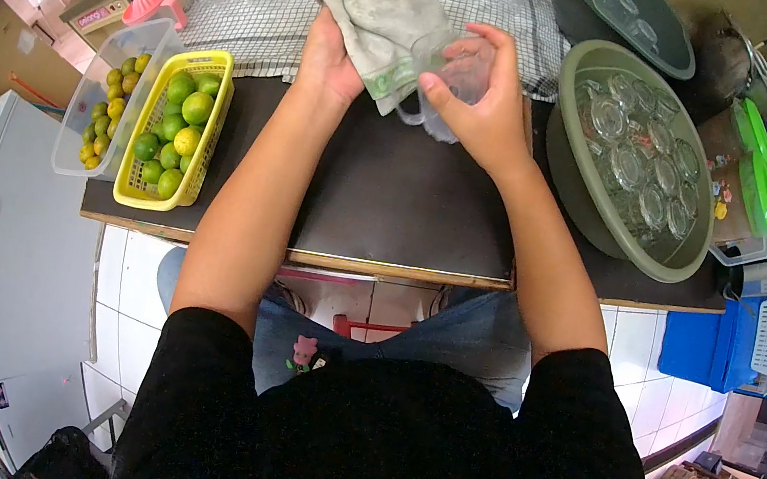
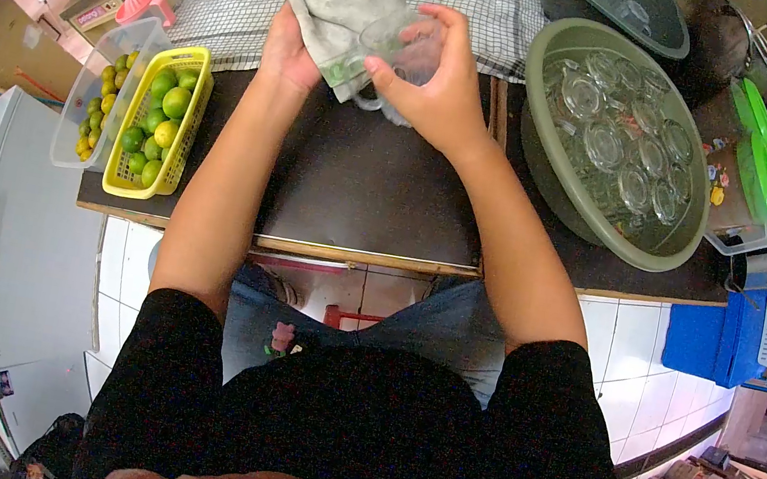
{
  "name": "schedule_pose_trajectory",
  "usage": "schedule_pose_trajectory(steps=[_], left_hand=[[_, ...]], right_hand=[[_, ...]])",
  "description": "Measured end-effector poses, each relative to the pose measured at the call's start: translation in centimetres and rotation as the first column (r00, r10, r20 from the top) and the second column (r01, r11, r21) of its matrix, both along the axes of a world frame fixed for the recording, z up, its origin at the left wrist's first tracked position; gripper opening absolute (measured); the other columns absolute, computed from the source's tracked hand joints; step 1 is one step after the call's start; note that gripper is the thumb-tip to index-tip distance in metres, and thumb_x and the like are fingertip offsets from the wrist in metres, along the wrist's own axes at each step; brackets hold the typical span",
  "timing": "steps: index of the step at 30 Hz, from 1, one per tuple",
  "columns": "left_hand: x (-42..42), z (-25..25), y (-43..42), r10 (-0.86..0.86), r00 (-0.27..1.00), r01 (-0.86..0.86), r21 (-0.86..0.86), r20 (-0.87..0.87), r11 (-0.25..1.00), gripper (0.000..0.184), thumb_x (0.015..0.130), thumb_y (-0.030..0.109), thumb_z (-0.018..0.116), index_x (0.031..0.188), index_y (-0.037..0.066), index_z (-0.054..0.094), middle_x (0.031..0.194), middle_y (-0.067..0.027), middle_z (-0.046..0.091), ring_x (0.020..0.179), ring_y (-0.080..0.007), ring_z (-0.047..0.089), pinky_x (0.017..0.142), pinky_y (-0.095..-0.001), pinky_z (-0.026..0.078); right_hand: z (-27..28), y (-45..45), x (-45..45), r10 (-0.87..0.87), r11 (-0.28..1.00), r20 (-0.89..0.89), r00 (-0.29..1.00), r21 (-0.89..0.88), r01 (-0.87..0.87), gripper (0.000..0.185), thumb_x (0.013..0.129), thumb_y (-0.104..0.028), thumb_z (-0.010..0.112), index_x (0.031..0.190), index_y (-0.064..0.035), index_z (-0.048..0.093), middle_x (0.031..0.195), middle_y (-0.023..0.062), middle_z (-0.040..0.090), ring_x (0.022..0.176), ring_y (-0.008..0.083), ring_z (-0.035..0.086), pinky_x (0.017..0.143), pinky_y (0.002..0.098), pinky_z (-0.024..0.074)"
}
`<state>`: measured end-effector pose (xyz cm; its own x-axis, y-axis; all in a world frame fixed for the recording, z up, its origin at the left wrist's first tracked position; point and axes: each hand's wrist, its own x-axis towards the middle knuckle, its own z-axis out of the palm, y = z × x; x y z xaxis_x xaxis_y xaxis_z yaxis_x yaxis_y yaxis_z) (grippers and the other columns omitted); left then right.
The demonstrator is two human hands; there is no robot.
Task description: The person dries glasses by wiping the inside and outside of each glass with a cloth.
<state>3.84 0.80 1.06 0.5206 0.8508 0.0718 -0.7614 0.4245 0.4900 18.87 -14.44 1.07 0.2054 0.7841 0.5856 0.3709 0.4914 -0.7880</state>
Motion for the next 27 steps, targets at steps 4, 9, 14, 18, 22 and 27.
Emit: schedule_pose_trajectory(steps=[4, 9, 14, 18, 22, 27], left_hand=[[-1.2, 0.0, 0.4, 0.060, 0.989, -0.057, -0.024, 0.132, 0.998, 0.067, 0.110, 0.057, 0.039, 0.147, 0.003, 0.053, 0.148, -0.0206, 0.059, 0.136, -0.0400, 0.056, 0.117, -0.0559, 0.043], [-1.3, -0.6, 1.1, 0.100, 0.994, -0.094, -0.110, 0.045, 0.989, 0.082, 0.102, 0.065, 0.046, 0.152, 0.000, 0.048, 0.153, -0.0220, 0.055, 0.140, -0.0428, 0.052, 0.121, -0.0573, 0.037], [-1.5, -1.7, 1.5, 0.048, 0.997, -0.043, -0.087, 0.053, 0.995, 0.066, 0.102, 0.043, 0.049, 0.150, -0.002, 0.049, 0.151, -0.0238, 0.056, 0.138, -0.0438, 0.054, 0.121, -0.0574, 0.038], [-1.1, -1.4, 0.9, 0.007, 0.992, 0.007, -0.116, 0.123, 0.993, 0.062, 0.097, 0.033, 0.049, 0.148, -0.002, 0.051, 0.148, -0.0237, 0.059, 0.136, -0.0431, 0.057, 0.119, -0.0556, 0.041], [-0.8, -0.9, 0.0, -0.067, 0.996, 0.072, -0.071, 0.062, 0.995, 0.062, 0.096, 0.034, 0.050, 0.146, -0.002, 0.053, 0.148, -0.0234, 0.059, 0.135, -0.0421, 0.057, 0.119, -0.0549, 0.042], [-0.8, -0.7, 1.0, -0.100, 0.994, 0.100, 0.016, -0.038, 0.995, 0.056, 0.099, 0.035, 0.056, 0.142, -0.001, 0.057, 0.142, -0.0205, 0.063, 0.132, -0.0380, 0.060, 0.116, -0.0506, 0.046]], right_hand=[[-0.1, -0.4, -0.7, 0.409, 0.862, -0.219, 0.886, -0.225, -0.453, 0.074, 0.081, -0.008, 0.091, 0.138, -0.0079, 0.043, 0.126, 0.0093, 0.060, 0.120, 0.0211, 0.062, 0.103, 0.0380, 0.0530], [0.3, -0.7, -0.9, 0.501, 0.809, -0.055, 0.864, -0.325, -0.490, 0.070, 0.085, -0.013, 0.089, 0.140, -0.0087, 0.045, 0.137, 0.0091, 0.059, 0.131, 0.0212, 0.059, 0.115, 0.0397, 0.0440], [-1.3, 1.7, 1.9, 0.094, 0.885, -0.492, 0.865, -0.356, -0.299, 0.053, 0.105, -0.050, 0.064, 0.130, -0.0043, 0.055, 0.127, 0.0136, 0.064, 0.109, 0.0228, 0.067, 0.102, 0.0382, 0.0522], [-1.4, 3.5, 1.2, 0.130, 0.828, -0.701, 0.701, -0.312, -0.466, 0.067, 0.105, -0.053, 0.062, 0.147, -0.0019, 0.051, 0.140, 0.0161, 0.061, 0.131, 0.0278, 0.057, 0.111, 0.0441, 0.0470], [-2.1, 4.7, 0.6, 0.234, 0.808, -0.770, 0.594, -0.186, -0.559, 0.082, 0.096, -0.049, 0.078, 0.149, 0.0064, 0.046, 0.149, 0.0183, 0.055, 0.140, 0.0290, 0.051, 0.120, 0.0483, 0.0391], [-2.6, 4.8, 2.0, 0.084, 0.837, -0.746, 0.661, -0.307, -0.452, 0.061, 0.089, -0.017, 0.083, 0.140, 0.0065, 0.057, 0.135, 0.0160, 0.068, 0.124, 0.0277, 0.065, 0.112, 0.0415, 0.0480]])
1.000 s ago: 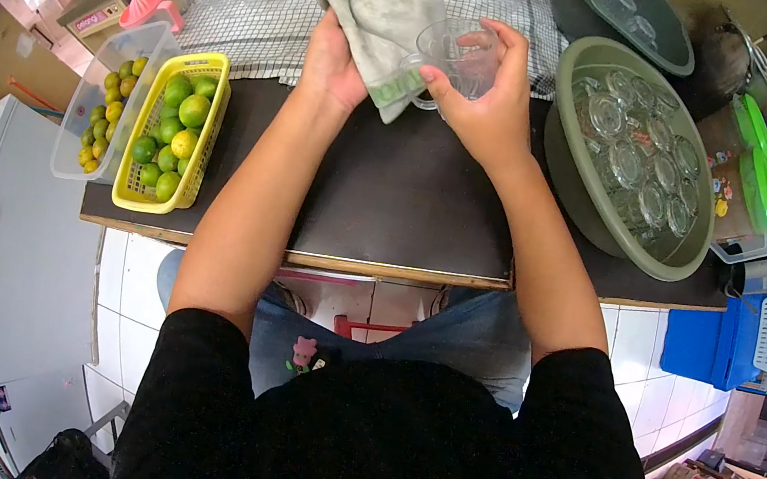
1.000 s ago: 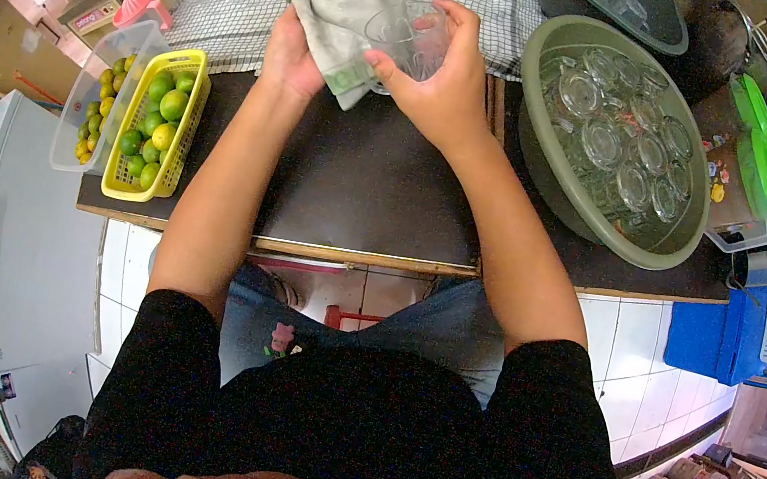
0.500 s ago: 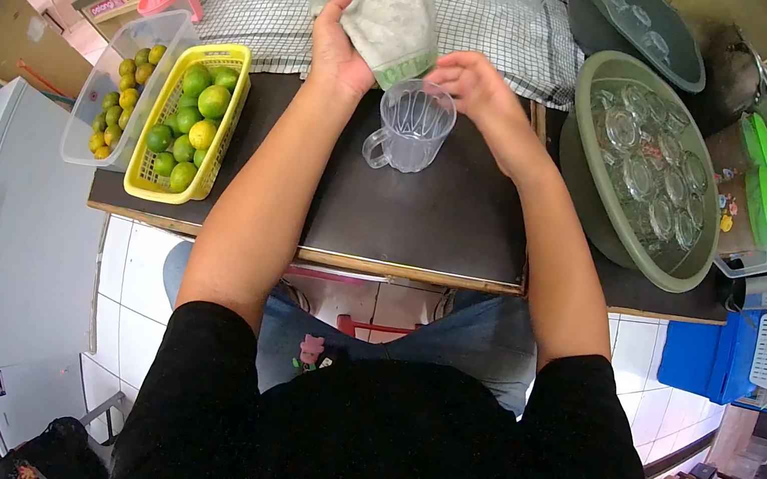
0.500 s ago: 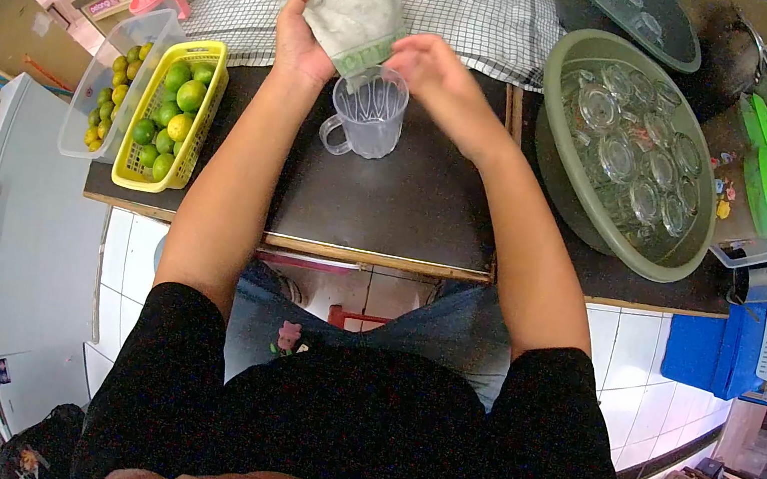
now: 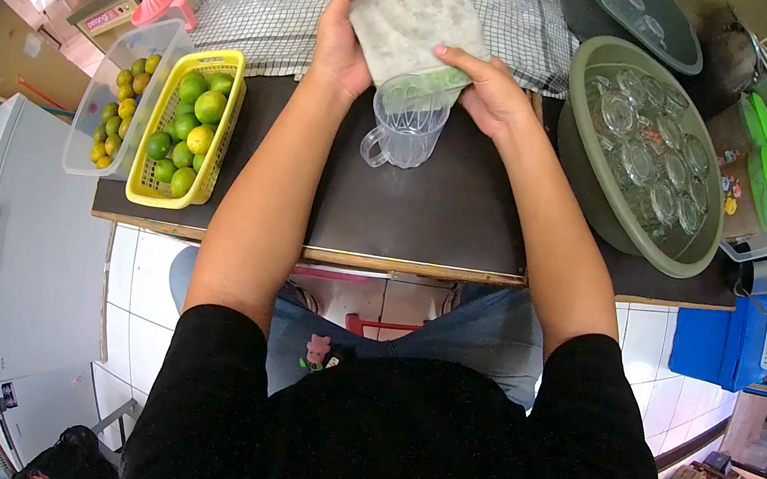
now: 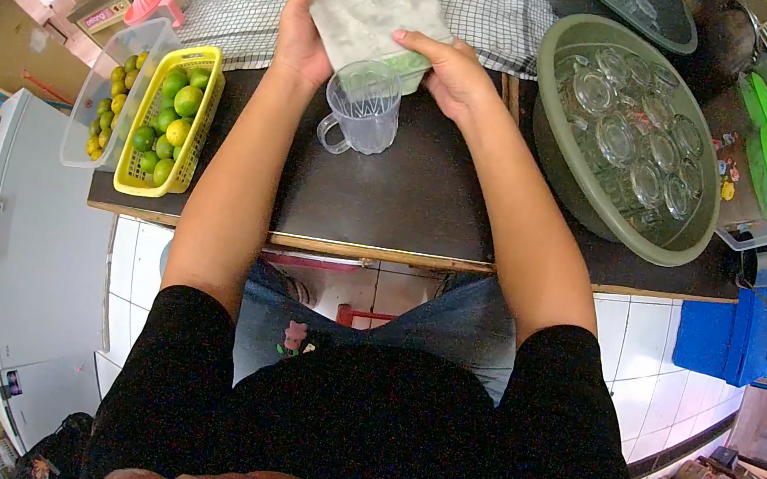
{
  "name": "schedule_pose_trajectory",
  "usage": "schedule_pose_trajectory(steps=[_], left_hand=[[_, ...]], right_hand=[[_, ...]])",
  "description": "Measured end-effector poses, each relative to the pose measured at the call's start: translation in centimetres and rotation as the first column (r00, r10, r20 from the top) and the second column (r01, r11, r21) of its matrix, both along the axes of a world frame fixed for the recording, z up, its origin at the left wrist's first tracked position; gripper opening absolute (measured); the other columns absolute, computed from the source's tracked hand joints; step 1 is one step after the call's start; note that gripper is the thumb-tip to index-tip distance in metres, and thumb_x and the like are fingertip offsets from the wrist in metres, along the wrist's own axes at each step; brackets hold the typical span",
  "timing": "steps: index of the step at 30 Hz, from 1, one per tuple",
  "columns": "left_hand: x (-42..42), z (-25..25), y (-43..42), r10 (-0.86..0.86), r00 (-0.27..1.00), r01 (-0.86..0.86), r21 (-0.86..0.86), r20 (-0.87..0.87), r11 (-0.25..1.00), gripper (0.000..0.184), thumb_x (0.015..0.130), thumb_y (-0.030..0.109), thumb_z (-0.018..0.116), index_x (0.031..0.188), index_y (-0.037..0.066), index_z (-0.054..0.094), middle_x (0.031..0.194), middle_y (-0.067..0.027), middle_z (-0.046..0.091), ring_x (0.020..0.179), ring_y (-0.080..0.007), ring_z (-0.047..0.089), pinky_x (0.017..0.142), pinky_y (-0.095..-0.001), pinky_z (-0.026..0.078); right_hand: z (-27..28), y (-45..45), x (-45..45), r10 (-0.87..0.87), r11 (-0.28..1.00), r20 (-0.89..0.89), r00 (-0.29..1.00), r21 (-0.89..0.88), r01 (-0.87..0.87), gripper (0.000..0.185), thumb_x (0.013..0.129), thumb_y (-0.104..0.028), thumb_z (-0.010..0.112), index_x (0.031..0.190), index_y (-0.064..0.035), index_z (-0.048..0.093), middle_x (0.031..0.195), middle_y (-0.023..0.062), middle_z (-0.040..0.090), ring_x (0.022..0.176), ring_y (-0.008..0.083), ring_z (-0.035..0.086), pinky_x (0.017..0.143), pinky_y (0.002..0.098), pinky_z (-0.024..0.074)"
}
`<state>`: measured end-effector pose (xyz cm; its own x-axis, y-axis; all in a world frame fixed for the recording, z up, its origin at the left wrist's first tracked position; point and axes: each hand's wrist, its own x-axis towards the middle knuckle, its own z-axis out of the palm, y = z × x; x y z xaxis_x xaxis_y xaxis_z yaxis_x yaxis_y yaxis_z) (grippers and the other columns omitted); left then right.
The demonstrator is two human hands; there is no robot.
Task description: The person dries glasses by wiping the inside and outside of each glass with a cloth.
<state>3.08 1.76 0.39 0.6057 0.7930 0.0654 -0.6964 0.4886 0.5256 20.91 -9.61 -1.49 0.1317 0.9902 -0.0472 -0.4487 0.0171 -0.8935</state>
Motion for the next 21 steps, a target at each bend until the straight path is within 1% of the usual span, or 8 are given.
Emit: schedule_pose_trajectory(steps=[2, 4, 5, 10, 13, 14, 18, 21], left_hand=[[-0.1, 0.1, 0.6, 0.027, 0.998, -0.027, 0.010, -0.059, 1.000, 0.052, 0.100, 0.032, 0.061, 0.140, -0.001, 0.058, 0.141, -0.0195, 0.064, 0.130, -0.0357, 0.062, 0.114, -0.0488, 0.048], [-0.5, -1.0, 2.2, 0.134, 0.947, -0.102, 0.120, -0.292, 0.987, 0.042, 0.099, 0.020, 0.070, 0.136, 0.002, 0.060, 0.137, -0.0176, 0.066, 0.126, -0.0313, 0.065, 0.108, -0.0459, 0.052], [-1.1, -1.2, 3.0, 0.045, 0.966, -0.028, 0.069, -0.255, 0.997, 0.037, 0.099, 0.006, 0.068, 0.134, -0.001, 0.058, 0.134, -0.0173, 0.066, 0.123, -0.0291, 0.067, 0.104, -0.0430, 0.056], [-1.8, -0.9, 3.1, 0.031, 0.901, 0.012, 0.095, -0.434, 0.995, 0.033, 0.105, 0.004, 0.059, 0.135, -0.006, 0.052, 0.133, -0.0204, 0.065, 0.125, -0.0314, 0.066, 0.104, -0.0415, 0.060], [-2.4, -1.1, 3.6, -0.110, 0.826, 0.136, 0.005, -0.553, 0.991, 0.033, 0.104, 0.006, 0.063, 0.132, -0.007, 0.054, 0.130, -0.0212, 0.066, 0.125, -0.0323, 0.066, 0.104, -0.0408, 0.062], [-2.3, -1.4, 3.7, -0.110, 0.812, 0.123, -0.017, -0.573, 0.992, 0.034, 0.102, 0.008, 0.067, 0.131, -0.008, 0.056, 0.129, -0.0205, 0.067, 0.122, -0.0310, 0.068, 0.104, -0.0397, 0.062], [-2.1, -2.4, 3.7, -0.169, 0.770, 0.202, -0.016, -0.615, 0.979, 0.042, 0.093, 0.016, 0.081, 0.125, -0.007, 0.065, 0.123, -0.0185, 0.072, 0.107, -0.0286, 0.075, 0.097, -0.0378, 0.064], [-2.0, -2.5, 3.9, -0.116, 0.667, 0.253, 0.077, -0.736, 0.964, 0.062, 0.091, 0.013, 0.083, 0.141, -0.007, 0.053, 0.131, -0.0189, 0.068, 0.114, -0.0278, 0.072, 0.098, -0.0371, 0.062]], right_hand=[[0.4, -0.4, 1.1, -0.067, 0.997, 0.055, 0.996, 0.046, 0.064, 0.058, 0.090, -0.016, 0.081, 0.139, 0.0063, 0.057, 0.134, 0.0159, 0.068, 0.124, 0.0279, 0.065, 0.111, 0.0411, 0.0496], [0.5, -0.5, 2.7, -0.136, 0.988, 0.108, 0.985, 0.093, 0.126, 0.056, 0.091, -0.015, 0.078, 0.138, 0.0062, 0.057, 0.133, 0.0158, 0.068, 0.124, 0.0282, 0.066, 0.110, 0.0406, 0.0512], [0.4, -0.4, 3.7, -0.093, 0.994, 0.030, 0.995, 0.068, 0.091, 0.054, 0.093, -0.016, 0.077, 0.138, 0.0052, 0.057, 0.132, 0.0151, 0.069, 0.123, 0.0278, 0.066, 0.109, 0.0409, 0.0522], [-0.2, -0.7, 4.3, -0.083, 0.980, -0.127, 0.988, -0.189, 0.058, 0.049, 0.096, -0.020, 0.077, 0.137, -0.0003, 0.061, 0.129, 0.0119, 0.072, 0.119, 0.0242, 0.069, 0.105, 0.0415, 0.0548], [-0.3, -1.0, 4.3, -0.053, 0.993, -0.267, 0.962, -0.114, 0.023, 0.047, 0.095, -0.016, 0.077, 0.136, -0.0001, 0.061, 0.128, 0.0119, 0.072, 0.120, 0.0245, 0.069, 0.106, 0.0422, 0.0553], [-0.4, -0.8, 4.5, 0.072, 0.996, -0.272, 0.960, -0.038, -0.086, 0.045, 0.096, -0.012, 0.075, 0.136, 0.0009, 0.061, 0.128, 0.0134, 0.071, 0.120, 0.0259, 0.069, 0.106, 0.0444, 0.0559], [0.1, -1.2, 4.2, 0.046, 0.994, -0.134, 0.990, -0.092, -0.059, 0.046, 0.097, -0.012, 0.075, 0.138, 0.0028, 0.058, 0.130, 0.0150, 0.070, 0.122, 0.0282, 0.069, 0.106, 0.0459, 0.0562], [0.5, -1.5, 4.3, -0.037, 0.992, -0.030, 0.999, -0.118, 0.033, 0.047, 0.097, -0.010, 0.074, 0.139, 0.0033, 0.057, 0.131, 0.0165, 0.069, 0.121, 0.0291, 0.069, 0.107, 0.0460, 0.0560]])
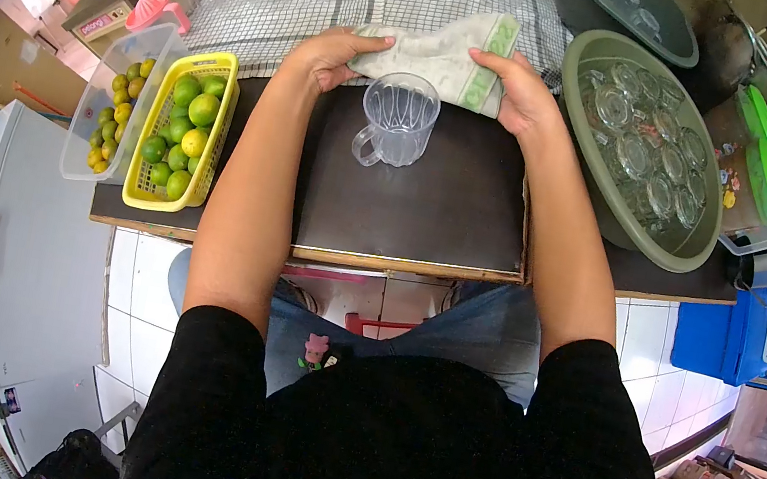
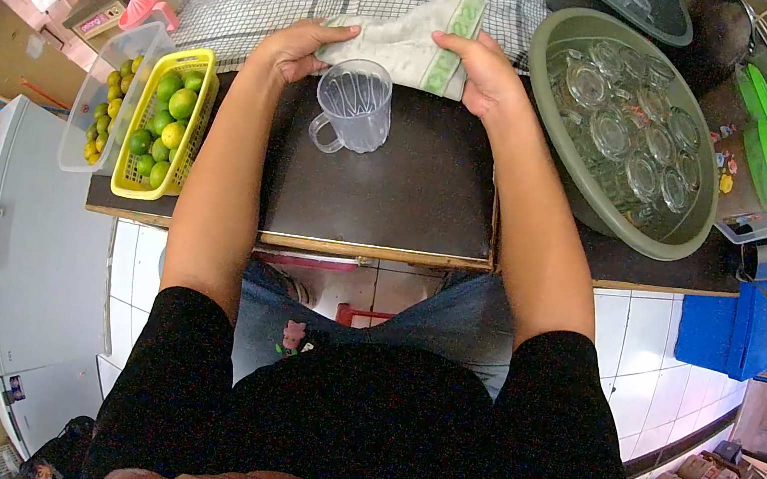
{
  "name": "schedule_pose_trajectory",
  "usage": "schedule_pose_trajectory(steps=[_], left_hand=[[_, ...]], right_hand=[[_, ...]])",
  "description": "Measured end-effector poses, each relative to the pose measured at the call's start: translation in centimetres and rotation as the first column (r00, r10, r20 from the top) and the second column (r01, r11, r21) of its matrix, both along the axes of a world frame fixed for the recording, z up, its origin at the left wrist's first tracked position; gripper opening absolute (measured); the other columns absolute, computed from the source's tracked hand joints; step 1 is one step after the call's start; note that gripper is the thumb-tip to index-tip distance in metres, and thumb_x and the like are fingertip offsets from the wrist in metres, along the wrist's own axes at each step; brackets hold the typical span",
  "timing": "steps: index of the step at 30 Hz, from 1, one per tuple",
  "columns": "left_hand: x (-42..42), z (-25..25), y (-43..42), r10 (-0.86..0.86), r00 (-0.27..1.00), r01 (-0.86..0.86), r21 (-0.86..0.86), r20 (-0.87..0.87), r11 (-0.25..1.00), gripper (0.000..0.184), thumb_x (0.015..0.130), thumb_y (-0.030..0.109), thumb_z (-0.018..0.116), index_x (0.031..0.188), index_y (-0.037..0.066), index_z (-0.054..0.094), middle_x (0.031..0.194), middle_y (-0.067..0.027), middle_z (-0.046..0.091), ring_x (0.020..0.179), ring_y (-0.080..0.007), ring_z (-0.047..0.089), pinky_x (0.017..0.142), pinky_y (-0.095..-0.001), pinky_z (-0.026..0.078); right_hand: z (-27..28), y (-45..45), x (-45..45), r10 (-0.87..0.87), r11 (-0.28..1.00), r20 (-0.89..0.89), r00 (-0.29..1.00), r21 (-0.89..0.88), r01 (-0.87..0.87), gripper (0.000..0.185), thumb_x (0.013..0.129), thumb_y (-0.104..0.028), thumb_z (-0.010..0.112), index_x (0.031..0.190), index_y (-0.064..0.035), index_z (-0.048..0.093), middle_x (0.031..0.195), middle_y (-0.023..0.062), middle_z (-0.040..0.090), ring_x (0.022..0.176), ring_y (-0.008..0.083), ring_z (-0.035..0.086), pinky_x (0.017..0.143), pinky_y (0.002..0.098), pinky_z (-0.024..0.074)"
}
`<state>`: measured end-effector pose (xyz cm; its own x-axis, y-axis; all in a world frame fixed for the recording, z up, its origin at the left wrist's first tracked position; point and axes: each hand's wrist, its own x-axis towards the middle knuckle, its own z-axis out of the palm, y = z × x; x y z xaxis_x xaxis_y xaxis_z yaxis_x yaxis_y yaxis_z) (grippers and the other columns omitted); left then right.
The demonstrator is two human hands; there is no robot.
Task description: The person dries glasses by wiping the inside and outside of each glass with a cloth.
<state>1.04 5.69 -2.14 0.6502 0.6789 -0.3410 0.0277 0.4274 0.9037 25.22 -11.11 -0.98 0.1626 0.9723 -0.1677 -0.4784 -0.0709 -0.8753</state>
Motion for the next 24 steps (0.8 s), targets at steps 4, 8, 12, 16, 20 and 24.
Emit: schedule_pose_trajectory(steps=[4, 8, 12, 16, 20, 24], left_hand=[[1.0, 0.1, -1.1, 0.231, 0.952, -0.293, 0.377, 0.203, 0.879, 0.091, 0.085, 0.001, 0.085, 0.158, -0.006, 0.031, 0.134, -0.0208, 0.064, 0.119, -0.0237, 0.067, 0.102, -0.0344, 0.056], [0.8, 2.2, -2.9, 0.163, 0.965, -0.261, 0.665, 0.207, 0.700, 0.092, 0.083, -0.001, 0.085, 0.161, 0.003, 0.036, 0.134, -0.0175, 0.065, 0.118, -0.0245, 0.066, 0.103, -0.0396, 0.056], [0.3, 2.2, -3.4, 0.212, 0.976, -0.141, 0.875, 0.045, 0.463, 0.071, 0.084, 0.002, 0.084, 0.149, 0.008, 0.056, 0.128, -0.0179, 0.068, 0.109, -0.0278, 0.068, 0.098, -0.0403, 0.055], [0.4, 2.6, -4.2, 0.307, 0.949, 0.032, 0.993, -0.065, 0.110, 0.033, 0.082, 0.008, 0.083, 0.115, 0.011, 0.078, 0.111, -0.0204, 0.069, 0.104, -0.0380, 0.067, 0.091, -0.0440, 0.055], [0.8, 3.9, -6.0, 0.376, 0.913, -0.030, 0.946, 0.157, -0.323, 0.027, 0.080, 0.011, 0.085, 0.106, 0.009, 0.079, 0.106, -0.0159, 0.070, 0.105, -0.0356, 0.066, 0.091, -0.0439, 0.054], [2.0, 3.6, -5.7, 0.127, 0.980, -0.134, 0.978, 0.155, -0.162, 0.029, 0.080, 0.014, 0.087, 0.107, 0.009, 0.077, 0.103, -0.0125, 0.071, 0.100, -0.0314, 0.069, 0.087, -0.0417, 0.055]], right_hand=[[-0.9, 0.5, -0.1, -0.245, 0.968, 0.222, 0.944, 0.109, 0.225, 0.064, 0.093, -0.007, 0.079, 0.147, 0.0052, 0.048, 0.134, 0.0191, 0.066, 0.120, 0.0291, 0.068, 0.103, 0.0432, 0.0561], [-1.2, 0.4, -0.2, -0.447, 0.892, 0.412, 0.794, 0.275, 0.359, 0.082, 0.085, -0.005, 0.085, 0.152, 0.0003, 0.038, 0.130, 0.0214, 0.064, 0.106, 0.0271, 0.070, 0.094, 0.0398, 0.0577], [-0.1, -0.5, -0.2, -0.332, 0.943, 0.547, 0.769, 0.199, 0.265, 0.072, 0.090, -0.001, 0.075, 0.153, -0.0046, 0.042, 0.135, 0.0181, 0.062, 0.117, 0.0222, 0.065, 0.096, 0.0348, 0.0539], [-0.3, -0.8, -0.8, -0.317, 0.948, 0.704, 0.635, 0.219, 0.230, 0.071, 0.088, -0.007, 0.075, 0.151, -0.0049, 0.045, 0.139, 0.0201, 0.059, 0.124, 0.0284, 0.062, 0.103, 0.0403, 0.0498], [1.1, -1.3, -2.5, -0.570, 0.799, 0.771, -0.284, 0.601, 0.030, 0.088, 0.076, -0.027, 0.086, 0.152, -0.0088, 0.045, 0.146, 0.0220, 0.053, 0.137, 0.0374, 0.050, 0.118, 0.0596, 0.0319], [0.3, 0.1, -4.7, -0.621, 0.784, 0.763, -0.178, 0.599, -0.165, 0.091, 0.072, -0.032, 0.090, 0.150, -0.0100, 0.048, 0.144, 0.0148, 0.059, 0.133, 0.0339, 0.055, 0.119, 0.0593, 0.0329]])
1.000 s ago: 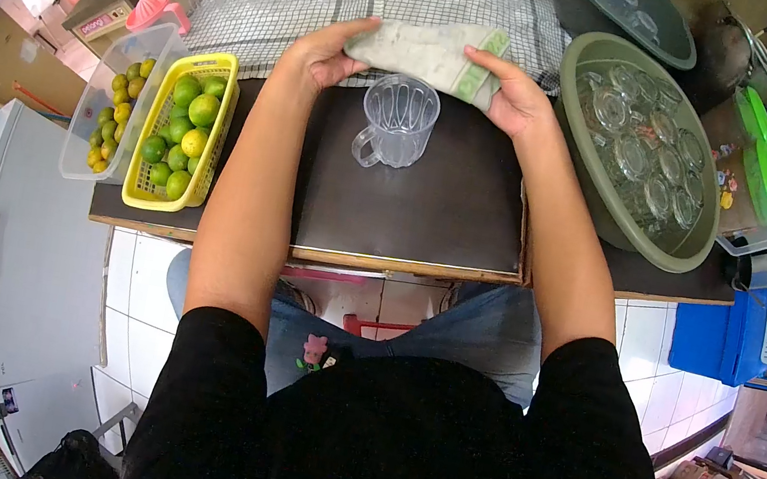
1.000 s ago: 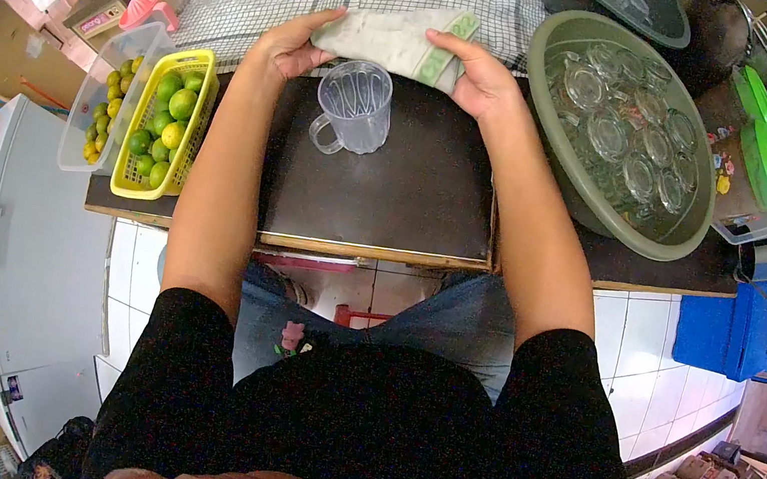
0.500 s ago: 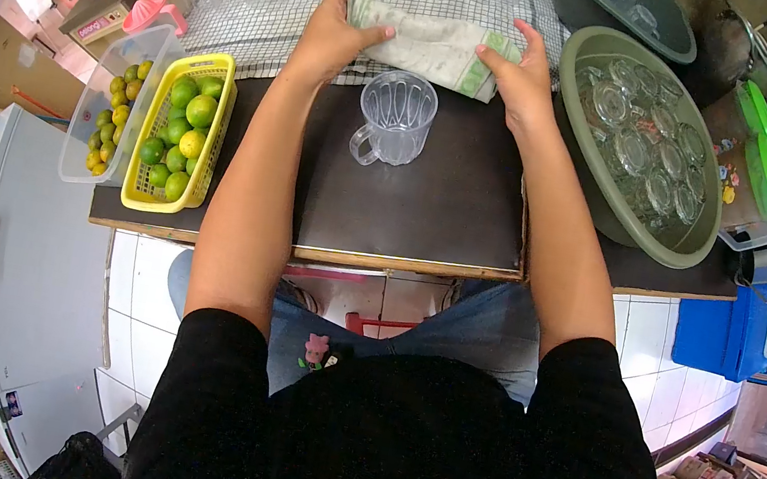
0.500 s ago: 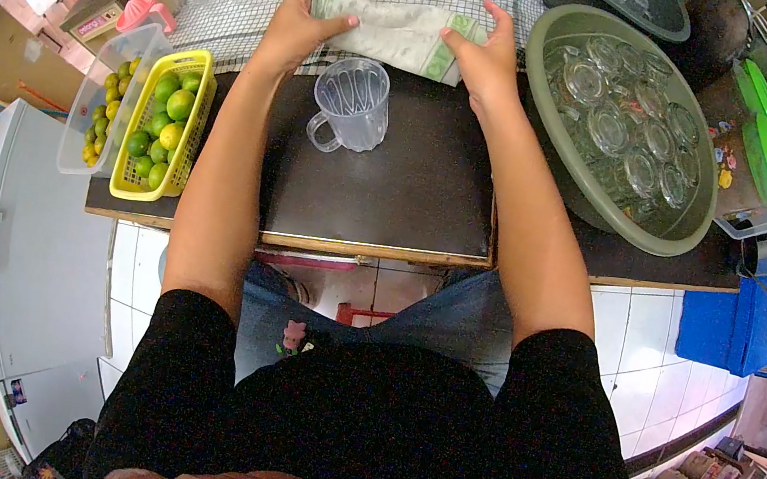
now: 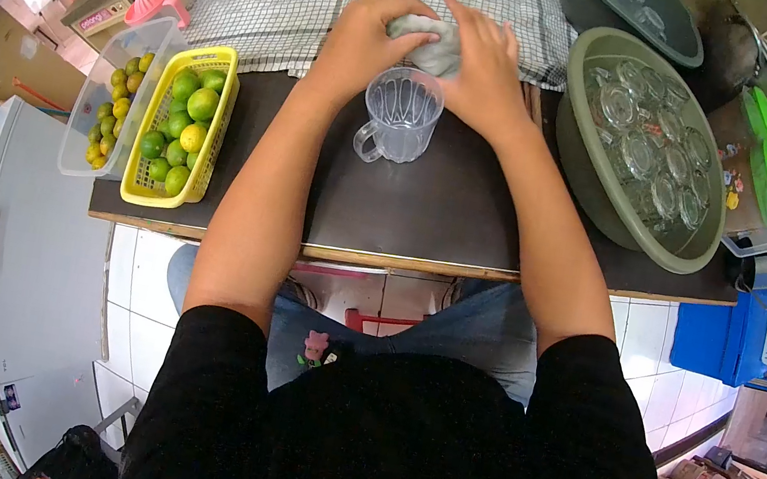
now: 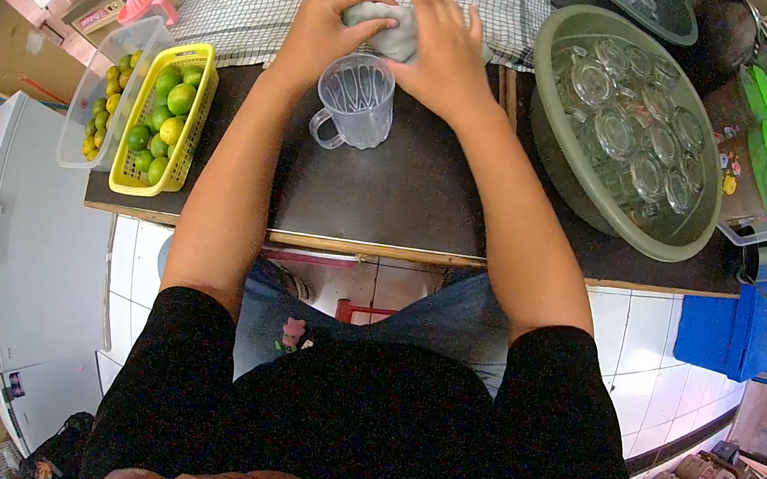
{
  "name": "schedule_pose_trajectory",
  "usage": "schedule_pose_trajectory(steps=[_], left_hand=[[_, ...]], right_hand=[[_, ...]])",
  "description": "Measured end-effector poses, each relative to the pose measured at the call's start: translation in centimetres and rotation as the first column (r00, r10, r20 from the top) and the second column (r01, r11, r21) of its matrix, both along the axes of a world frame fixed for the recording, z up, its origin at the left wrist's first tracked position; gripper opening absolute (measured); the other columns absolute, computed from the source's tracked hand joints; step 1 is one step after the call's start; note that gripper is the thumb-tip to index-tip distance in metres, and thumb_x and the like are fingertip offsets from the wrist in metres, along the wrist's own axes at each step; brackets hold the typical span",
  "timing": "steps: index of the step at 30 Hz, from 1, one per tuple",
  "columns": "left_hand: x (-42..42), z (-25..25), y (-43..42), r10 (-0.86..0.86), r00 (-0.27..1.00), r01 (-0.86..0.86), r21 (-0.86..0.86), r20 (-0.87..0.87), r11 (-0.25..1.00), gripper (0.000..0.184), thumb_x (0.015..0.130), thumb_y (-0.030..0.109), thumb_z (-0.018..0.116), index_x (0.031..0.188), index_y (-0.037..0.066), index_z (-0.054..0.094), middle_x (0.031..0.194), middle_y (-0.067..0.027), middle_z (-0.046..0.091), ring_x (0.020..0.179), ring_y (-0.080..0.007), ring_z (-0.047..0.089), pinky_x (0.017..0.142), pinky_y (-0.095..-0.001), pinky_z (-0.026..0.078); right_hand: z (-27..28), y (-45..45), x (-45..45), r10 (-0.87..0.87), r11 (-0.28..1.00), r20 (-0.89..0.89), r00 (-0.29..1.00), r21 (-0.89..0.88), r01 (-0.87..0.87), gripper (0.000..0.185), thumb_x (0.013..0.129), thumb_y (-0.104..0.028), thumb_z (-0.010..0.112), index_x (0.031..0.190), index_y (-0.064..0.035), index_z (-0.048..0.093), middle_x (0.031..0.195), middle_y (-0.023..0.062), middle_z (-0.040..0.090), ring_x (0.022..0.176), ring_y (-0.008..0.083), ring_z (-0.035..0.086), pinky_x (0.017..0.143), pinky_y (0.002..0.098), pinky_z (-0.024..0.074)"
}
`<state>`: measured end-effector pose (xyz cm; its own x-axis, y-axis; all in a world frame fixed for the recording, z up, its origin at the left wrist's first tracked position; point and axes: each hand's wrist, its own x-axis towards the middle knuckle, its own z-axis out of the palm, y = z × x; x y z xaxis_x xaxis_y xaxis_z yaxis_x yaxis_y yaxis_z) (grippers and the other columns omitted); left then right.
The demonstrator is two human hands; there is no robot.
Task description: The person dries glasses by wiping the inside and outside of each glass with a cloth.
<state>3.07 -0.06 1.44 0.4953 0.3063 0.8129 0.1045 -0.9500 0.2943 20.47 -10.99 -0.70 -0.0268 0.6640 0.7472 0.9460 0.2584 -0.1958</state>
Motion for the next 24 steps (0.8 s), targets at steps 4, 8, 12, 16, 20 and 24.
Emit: schedule_pose_trajectory(steps=[4, 8, 12, 16, 20, 24], left_hand=[[0.3, 0.4, -0.8, -0.016, 1.000, 0.021, -0.306, 0.018, 0.952, 0.051, 0.080, 0.021, 0.092, 0.123, 0.008, 0.067, 0.097, -0.0099, 0.072, 0.084, -0.0196, 0.070, 0.078, -0.0323, 0.055], [0.2, -1.3, 2.5, 0.025, 0.965, 0.125, -0.542, 0.261, 0.831, 0.059, 0.093, 0.024, 0.082, 0.138, 0.002, 0.051, 0.104, -0.0078, 0.072, 0.089, -0.0168, 0.069, 0.079, -0.0303, 0.054], [-3.8, -0.6, 4.6, -0.254, 0.955, 0.247, -0.888, 0.154, 0.388, 0.047, 0.101, 0.030, 0.071, 0.138, 0.006, 0.053, 0.117, -0.0076, 0.071, 0.099, -0.0160, 0.068, 0.087, -0.0293, 0.054], [-4.4, 0.4, 2.8, -0.672, 0.741, 0.157, -0.969, -0.012, 0.190, 0.045, 0.102, 0.026, 0.067, 0.140, 0.009, 0.053, 0.128, -0.0068, 0.070, 0.107, -0.0136, 0.068, 0.096, -0.0284, 0.053], [-3.3, -1.1, 3.2, -0.618, 0.786, 0.140, -0.971, -0.011, 0.195, 0.042, 0.102, 0.023, 0.068, 0.139, 0.008, 0.058, 0.129, -0.0049, 0.070, 0.112, -0.0116, 0.067, 0.093, -0.0261, 0.056], [-4.0, -1.7, 2.6, -0.612, 0.786, 0.153, -0.987, 0.087, 0.055, 0.047, 0.102, 0.027, 0.069, 0.141, 0.004, 0.060, 0.129, -0.0072, 0.071, 0.112, -0.0149, 0.069, 0.096, -0.0297, 0.057]], right_hand=[[-0.7, 0.8, 0.5, 0.008, 1.000, -0.090, 0.996, -0.024, -0.010, 0.065, 0.075, -0.024, 0.086, 0.133, -0.0055, 0.062, 0.111, 0.0147, 0.074, 0.109, 0.0365, 0.070, 0.109, 0.0524, 0.0448], [0.2, 0.0, 0.7, 0.020, 0.996, -0.509, 0.861, -0.069, -0.064, 0.031, 0.080, -0.018, 0.079, 0.106, -0.0023, 0.074, 0.091, 0.0129, 0.077, 0.082, 0.0297, 0.076, 0.076, 0.0405, 0.0589], [1.4, -1.3, 1.9, 0.143, 0.963, -0.811, 0.568, -0.017, -0.268, 0.025, 0.085, -0.015, 0.077, 0.106, -0.0021, 0.074, 0.091, 0.0066, 0.077, 0.079, 0.0163, 0.072, 0.071, 0.0341, 0.0569], [4.1, -4.2, 2.7, 0.160, 0.719, -0.974, 0.161, 0.003, -0.695, 0.025, 0.086, -0.015, 0.075, 0.107, -0.0012, 0.072, 0.087, 0.0012, 0.071, 0.073, 0.0110, 0.065, 0.065, 0.0297, 0.0530], [4.8, -5.7, 1.5, 0.318, 0.493, -0.790, 0.524, -0.334, -0.803, 0.020, 0.079, -0.009, 0.076, 0.097, -0.0002, 0.075, 0.085, -0.0016, 0.073, 0.078, 0.0063, 0.065, 0.070, 0.0282, 0.0537], [3.8, -5.2, -0.3, 0.211, 0.675, -0.753, 0.624, -0.349, -0.650, 0.019, 0.081, -0.010, 0.076, 0.097, 0.0011, 0.074, 0.084, 0.0016, 0.074, 0.074, 0.0088, 0.067, 0.069, 0.0278, 0.0546]])
